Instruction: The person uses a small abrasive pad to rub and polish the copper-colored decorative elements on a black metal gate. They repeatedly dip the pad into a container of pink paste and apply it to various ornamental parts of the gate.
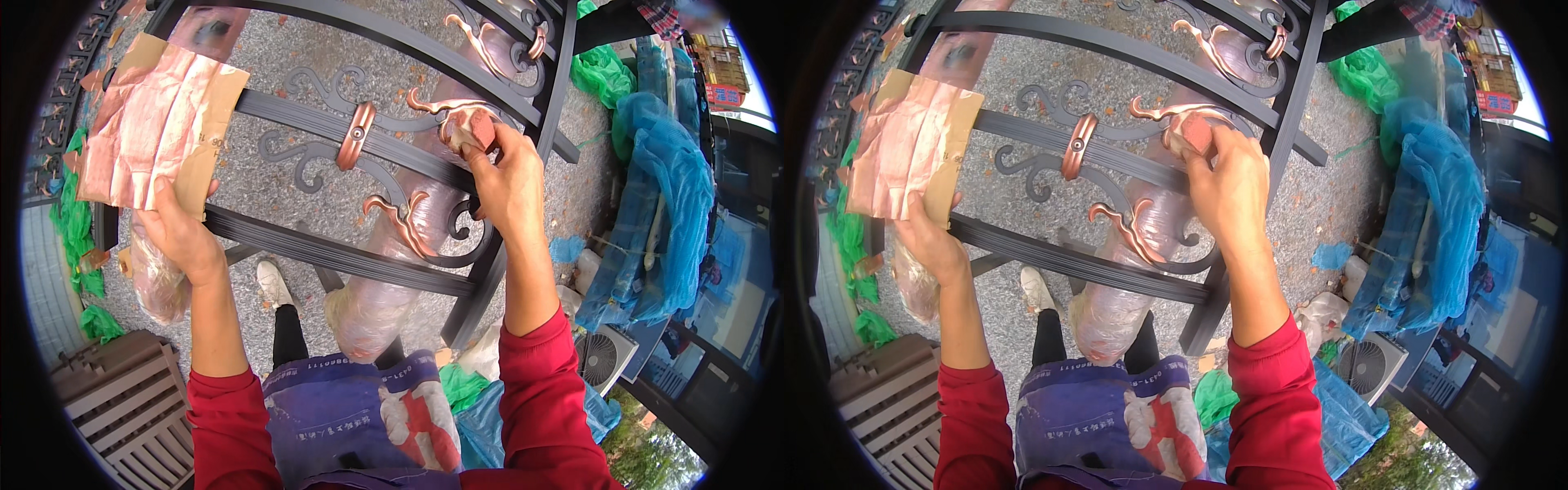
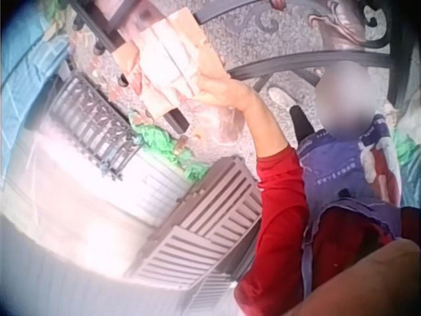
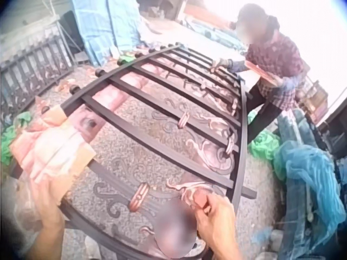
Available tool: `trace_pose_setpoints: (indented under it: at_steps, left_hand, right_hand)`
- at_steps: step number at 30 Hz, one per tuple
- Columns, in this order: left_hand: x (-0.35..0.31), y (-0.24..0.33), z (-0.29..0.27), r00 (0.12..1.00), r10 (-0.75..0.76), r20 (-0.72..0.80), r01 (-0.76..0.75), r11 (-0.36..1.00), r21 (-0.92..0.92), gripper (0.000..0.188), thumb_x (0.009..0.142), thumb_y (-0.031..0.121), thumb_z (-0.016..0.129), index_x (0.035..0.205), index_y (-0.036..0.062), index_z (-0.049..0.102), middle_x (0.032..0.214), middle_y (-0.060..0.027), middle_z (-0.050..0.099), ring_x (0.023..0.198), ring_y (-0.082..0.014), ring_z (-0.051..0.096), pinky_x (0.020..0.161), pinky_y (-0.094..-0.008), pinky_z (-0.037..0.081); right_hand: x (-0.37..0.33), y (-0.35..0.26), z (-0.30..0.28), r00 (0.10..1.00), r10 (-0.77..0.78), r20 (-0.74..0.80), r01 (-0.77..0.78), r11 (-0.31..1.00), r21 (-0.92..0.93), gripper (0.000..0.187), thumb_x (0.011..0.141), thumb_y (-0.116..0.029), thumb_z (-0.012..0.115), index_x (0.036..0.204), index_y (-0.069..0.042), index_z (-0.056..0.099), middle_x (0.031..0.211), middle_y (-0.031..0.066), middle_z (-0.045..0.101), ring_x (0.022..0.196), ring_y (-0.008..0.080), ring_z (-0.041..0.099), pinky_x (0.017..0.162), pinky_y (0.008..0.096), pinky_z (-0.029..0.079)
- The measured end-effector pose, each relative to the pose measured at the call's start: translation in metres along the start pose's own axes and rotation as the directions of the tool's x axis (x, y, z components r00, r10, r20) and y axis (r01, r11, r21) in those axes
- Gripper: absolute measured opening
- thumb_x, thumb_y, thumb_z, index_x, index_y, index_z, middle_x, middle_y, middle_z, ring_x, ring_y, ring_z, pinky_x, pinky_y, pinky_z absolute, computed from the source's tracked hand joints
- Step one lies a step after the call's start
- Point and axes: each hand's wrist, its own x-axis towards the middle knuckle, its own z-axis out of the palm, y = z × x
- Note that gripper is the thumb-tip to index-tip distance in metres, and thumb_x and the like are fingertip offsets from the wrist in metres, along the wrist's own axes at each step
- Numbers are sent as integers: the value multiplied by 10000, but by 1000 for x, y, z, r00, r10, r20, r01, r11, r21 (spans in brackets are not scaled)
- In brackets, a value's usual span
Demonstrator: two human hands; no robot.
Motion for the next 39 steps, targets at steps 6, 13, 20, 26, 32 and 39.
trace_pose_setpoints:
  at_steps: [6, 13, 20, 26, 32, 39]
  left_hand:
    - [0, -1, -2, 998, -29, -62, 30, 999, 16, 254, 953, 154, 450, 1077, -67, 465, 994, -177, 581, 797, -223, 631, 597, -333, 582]
    - [1, -1, -2, 1000, -2, -18, 3, 998, 55, 256, 956, 191, 467, 1026, -54, 442, 992, -202, 587, 805, -242, 639, 611, -338, 585]
    - [1, -2, -3, 999, -1, -34, 3, 998, 63, 259, 950, 171, 453, 1017, -78, 477, 967, -191, 594, 760, -237, 636, 615, -331, 580]
    - [1, 1, 0, 999, 2, -33, -1, 998, 58, 259, 954, 182, 466, 1008, -70, 451, 980, -207, 584, 780, -251, 642, 606, -340, 586]
    - [1, 6, 2, 999, -33, -38, 38, 992, 119, 265, 956, 187, 457, 1014, -70, 434, 977, -208, 584, 773, -238, 637, 593, -329, 579]
    - [1, 6, -1, 995, -100, -3, 100, 995, -10, 295, 968, 212, 438, 1079, -62, 440, 928, -187, 610, 732, -211, 632, 579, -311, 561]
  right_hand:
    - [-8, 28, -48, 959, 198, -202, -161, 969, 187, 293, 788, -177, 693, 1007, 9, 638, 828, 109, 619, 712, 164, 547, 685, 299, 454]
    - [-25, 32, -44, 984, 171, -42, -170, 985, 40, 188, 763, -135, 662, 881, 7, 630, 798, 160, 610, 779, 319, 588, 700, 387, 441]
    - [-37, 34, -42, 981, 187, 43, -189, 981, 35, 209, 763, -120, 656, 920, 16, 638, 812, 178, 624, 774, 325, 596, 716, 380, 449]
    - [-50, 49, -39, 967, 202, -155, -168, 963, 210, 242, 762, -137, 700, 937, 15, 634, 778, 121, 589, 666, 207, 509, 641, 326, 436]
    - [-75, 26, -28, 972, 224, -72, -212, 967, 140, 190, 754, -118, 706, 871, 1, 616, 763, 117, 558, 717, 275, 504, 670, 369, 417]
    - [-108, 6, -27, 980, 167, -108, -160, 985, 70, 181, 754, -85, 702, 873, -5, 592, 790, 117, 551, 743, 279, 509, 696, 375, 418]
